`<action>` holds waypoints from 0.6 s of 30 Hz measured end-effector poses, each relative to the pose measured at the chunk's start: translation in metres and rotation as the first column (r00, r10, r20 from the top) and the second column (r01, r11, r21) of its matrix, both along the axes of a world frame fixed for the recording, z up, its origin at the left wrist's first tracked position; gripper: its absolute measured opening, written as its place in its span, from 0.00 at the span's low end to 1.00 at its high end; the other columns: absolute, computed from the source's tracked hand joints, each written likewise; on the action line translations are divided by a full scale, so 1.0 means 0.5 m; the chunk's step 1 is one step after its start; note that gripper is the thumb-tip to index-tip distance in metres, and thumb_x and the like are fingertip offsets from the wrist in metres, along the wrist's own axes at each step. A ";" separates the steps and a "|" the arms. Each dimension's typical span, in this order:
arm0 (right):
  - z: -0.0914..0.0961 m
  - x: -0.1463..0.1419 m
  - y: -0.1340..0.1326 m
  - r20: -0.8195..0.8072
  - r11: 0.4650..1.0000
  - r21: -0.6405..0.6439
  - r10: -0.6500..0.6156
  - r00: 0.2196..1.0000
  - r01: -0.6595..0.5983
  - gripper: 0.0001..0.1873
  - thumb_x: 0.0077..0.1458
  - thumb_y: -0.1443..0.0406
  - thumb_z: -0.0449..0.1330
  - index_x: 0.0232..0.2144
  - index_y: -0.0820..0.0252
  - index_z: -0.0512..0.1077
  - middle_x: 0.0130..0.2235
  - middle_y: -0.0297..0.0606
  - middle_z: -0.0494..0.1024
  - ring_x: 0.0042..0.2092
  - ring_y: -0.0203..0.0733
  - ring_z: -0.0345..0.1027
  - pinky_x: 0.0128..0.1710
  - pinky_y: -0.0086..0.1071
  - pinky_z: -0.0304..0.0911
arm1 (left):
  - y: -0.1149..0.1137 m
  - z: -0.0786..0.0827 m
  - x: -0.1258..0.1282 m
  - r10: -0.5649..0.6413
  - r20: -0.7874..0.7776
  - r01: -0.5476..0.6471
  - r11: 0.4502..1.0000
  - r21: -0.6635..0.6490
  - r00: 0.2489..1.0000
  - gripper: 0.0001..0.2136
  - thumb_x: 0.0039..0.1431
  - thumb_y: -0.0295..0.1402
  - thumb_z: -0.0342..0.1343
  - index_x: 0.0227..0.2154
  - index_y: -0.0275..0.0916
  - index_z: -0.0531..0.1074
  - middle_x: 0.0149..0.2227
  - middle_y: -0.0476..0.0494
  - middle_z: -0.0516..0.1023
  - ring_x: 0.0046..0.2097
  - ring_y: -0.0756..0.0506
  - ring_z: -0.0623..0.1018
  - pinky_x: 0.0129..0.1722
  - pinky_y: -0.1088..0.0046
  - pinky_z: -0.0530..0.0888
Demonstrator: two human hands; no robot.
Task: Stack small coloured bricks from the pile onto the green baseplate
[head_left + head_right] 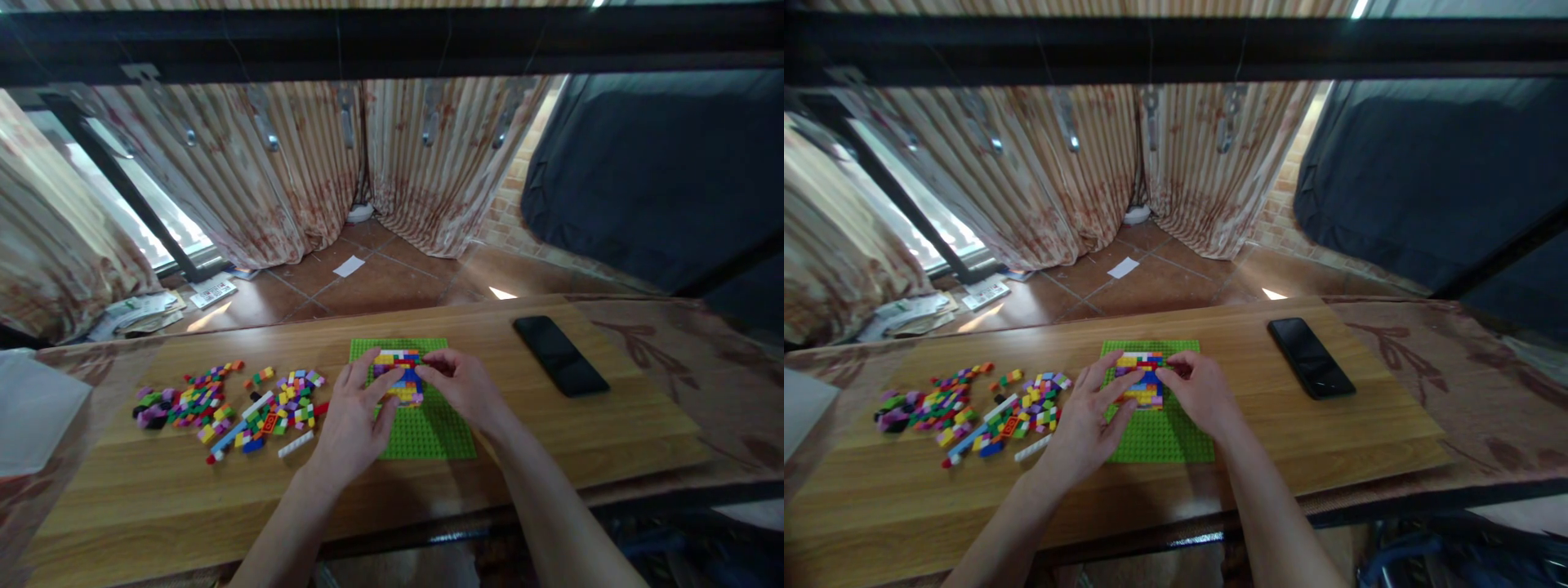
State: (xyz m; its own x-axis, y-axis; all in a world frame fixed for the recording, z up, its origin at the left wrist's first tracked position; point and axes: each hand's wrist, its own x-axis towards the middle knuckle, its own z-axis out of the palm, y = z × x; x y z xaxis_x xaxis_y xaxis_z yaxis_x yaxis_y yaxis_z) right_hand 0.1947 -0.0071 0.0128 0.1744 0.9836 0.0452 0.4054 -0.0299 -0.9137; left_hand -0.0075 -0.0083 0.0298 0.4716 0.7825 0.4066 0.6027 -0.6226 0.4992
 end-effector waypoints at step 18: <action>0.013 -0.012 0.002 -0.157 0.996 -0.088 -0.024 0.987 0.011 0.15 0.44 0.54 0.65 0.27 0.61 0.77 0.25 0.36 0.78 0.27 0.38 0.69 0.26 0.30 0.61 | 0.000 -0.001 0.006 0.004 -0.025 -0.003 1.000 0.022 1.000 0.15 0.61 0.32 0.53 0.50 0.44 0.75 0.59 0.37 0.68 0.56 0.36 0.69 0.55 0.51 0.67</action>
